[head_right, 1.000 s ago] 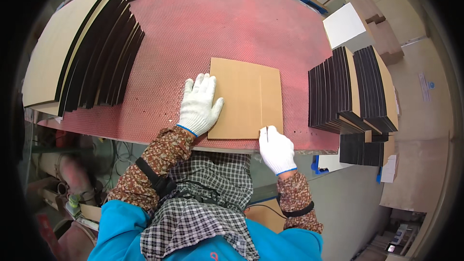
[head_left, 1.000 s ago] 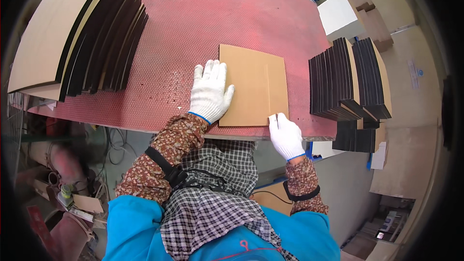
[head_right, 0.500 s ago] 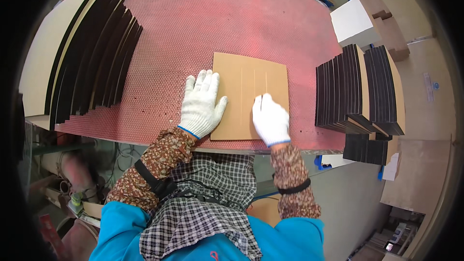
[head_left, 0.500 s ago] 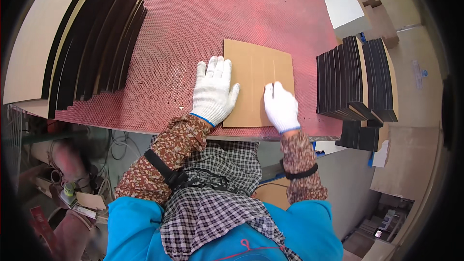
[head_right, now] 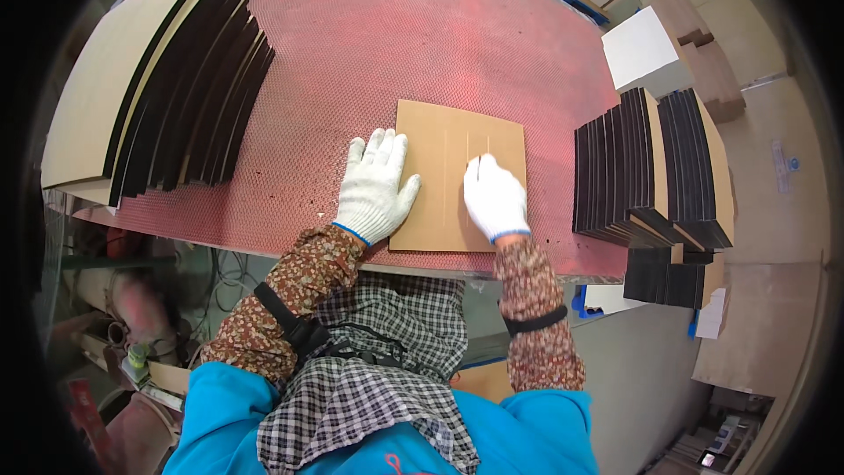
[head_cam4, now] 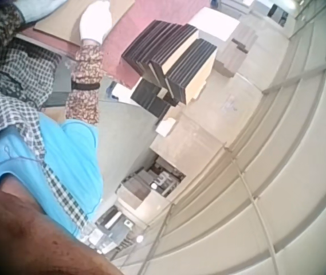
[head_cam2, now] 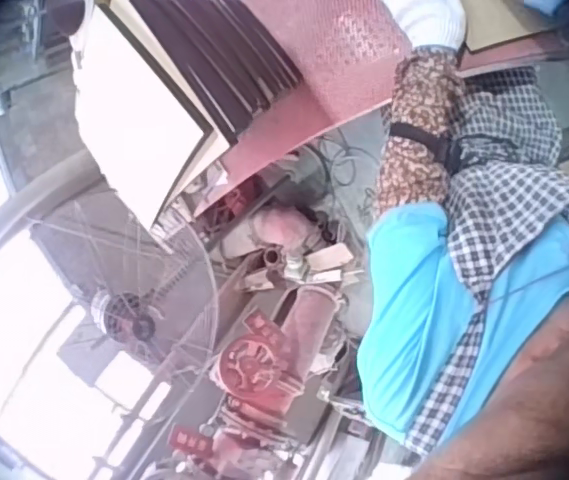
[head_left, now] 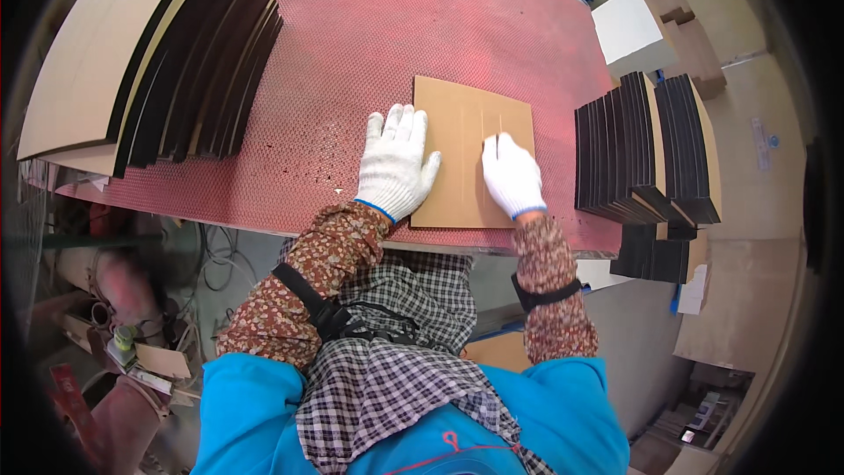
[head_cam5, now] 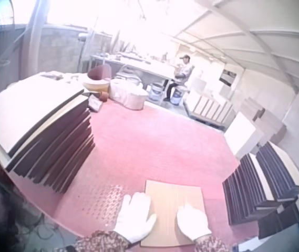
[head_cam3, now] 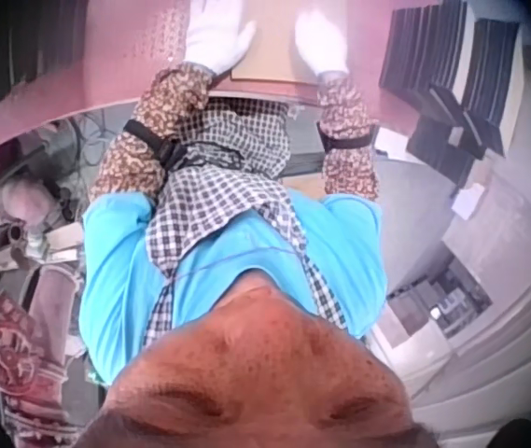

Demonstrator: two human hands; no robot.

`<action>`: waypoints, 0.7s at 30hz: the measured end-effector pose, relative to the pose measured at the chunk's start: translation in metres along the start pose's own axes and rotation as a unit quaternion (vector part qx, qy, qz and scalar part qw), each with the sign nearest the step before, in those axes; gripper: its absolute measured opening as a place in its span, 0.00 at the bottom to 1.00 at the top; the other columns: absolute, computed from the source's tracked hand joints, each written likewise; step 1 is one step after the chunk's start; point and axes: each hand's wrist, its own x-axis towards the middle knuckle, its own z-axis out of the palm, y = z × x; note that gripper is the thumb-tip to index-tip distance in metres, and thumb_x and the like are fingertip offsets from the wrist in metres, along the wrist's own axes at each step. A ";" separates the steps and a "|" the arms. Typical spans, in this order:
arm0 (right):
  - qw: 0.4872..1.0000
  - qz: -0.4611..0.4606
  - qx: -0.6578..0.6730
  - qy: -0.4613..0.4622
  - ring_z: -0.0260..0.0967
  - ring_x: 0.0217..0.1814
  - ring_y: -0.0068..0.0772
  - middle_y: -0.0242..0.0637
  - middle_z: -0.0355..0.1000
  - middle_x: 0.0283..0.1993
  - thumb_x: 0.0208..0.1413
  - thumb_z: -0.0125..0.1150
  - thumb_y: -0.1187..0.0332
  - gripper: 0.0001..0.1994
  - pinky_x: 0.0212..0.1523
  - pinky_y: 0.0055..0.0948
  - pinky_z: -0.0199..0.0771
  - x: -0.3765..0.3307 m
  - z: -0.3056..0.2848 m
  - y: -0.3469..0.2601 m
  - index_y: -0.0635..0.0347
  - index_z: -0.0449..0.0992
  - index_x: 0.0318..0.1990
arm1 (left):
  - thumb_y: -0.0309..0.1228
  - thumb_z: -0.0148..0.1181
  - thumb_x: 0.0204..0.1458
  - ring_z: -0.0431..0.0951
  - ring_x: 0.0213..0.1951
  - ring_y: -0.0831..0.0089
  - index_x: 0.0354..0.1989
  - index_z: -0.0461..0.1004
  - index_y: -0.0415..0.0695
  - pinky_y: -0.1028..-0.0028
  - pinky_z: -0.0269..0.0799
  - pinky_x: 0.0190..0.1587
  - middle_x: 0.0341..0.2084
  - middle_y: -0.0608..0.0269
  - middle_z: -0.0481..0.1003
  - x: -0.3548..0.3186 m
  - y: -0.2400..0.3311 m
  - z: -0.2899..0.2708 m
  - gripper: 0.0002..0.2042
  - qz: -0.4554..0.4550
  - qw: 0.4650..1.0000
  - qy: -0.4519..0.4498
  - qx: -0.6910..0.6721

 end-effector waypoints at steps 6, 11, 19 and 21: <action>0.987 0.111 0.006 -0.117 0.77 0.29 0.56 0.53 0.76 0.27 0.69 0.47 0.57 0.15 0.32 0.51 0.78 -0.087 -0.042 -0.031 0.59 0.72 0.38 | 0.42 0.58 0.58 0.63 0.68 0.47 0.65 0.64 0.30 0.46 0.51 0.71 0.64 0.39 0.67 0.001 0.002 0.001 0.32 0.003 1.000 0.003 -0.006; 0.995 -0.077 -0.055 -0.018 0.75 0.24 0.50 0.45 0.71 0.26 0.69 0.50 0.63 0.11 0.25 0.42 0.77 -0.105 -0.037 -0.045 0.60 0.71 0.37 | 0.42 0.59 0.58 0.63 0.68 0.47 0.65 0.64 0.30 0.46 0.51 0.71 0.63 0.40 0.67 0.003 0.003 0.004 0.32 0.007 1.000 0.017 -0.009; 0.998 0.047 0.020 -0.038 0.76 0.28 0.56 0.50 0.75 0.24 0.69 0.49 0.58 0.13 0.32 0.52 0.77 -0.064 -0.014 -0.046 0.57 0.72 0.37 | 0.43 0.58 0.58 0.63 0.69 0.48 0.66 0.64 0.30 0.46 0.51 0.71 0.64 0.39 0.67 0.003 0.004 0.005 0.33 0.000 1.000 0.010 -0.005; 0.998 0.053 0.020 -0.038 0.76 0.28 0.58 0.51 0.76 0.25 0.68 0.49 0.57 0.14 0.33 0.54 0.76 -0.041 -0.006 -0.042 0.57 0.72 0.37 | 0.43 0.58 0.58 0.62 0.69 0.48 0.66 0.63 0.30 0.46 0.50 0.72 0.64 0.39 0.66 0.002 0.003 0.004 0.33 -0.005 1.000 -0.003 -0.003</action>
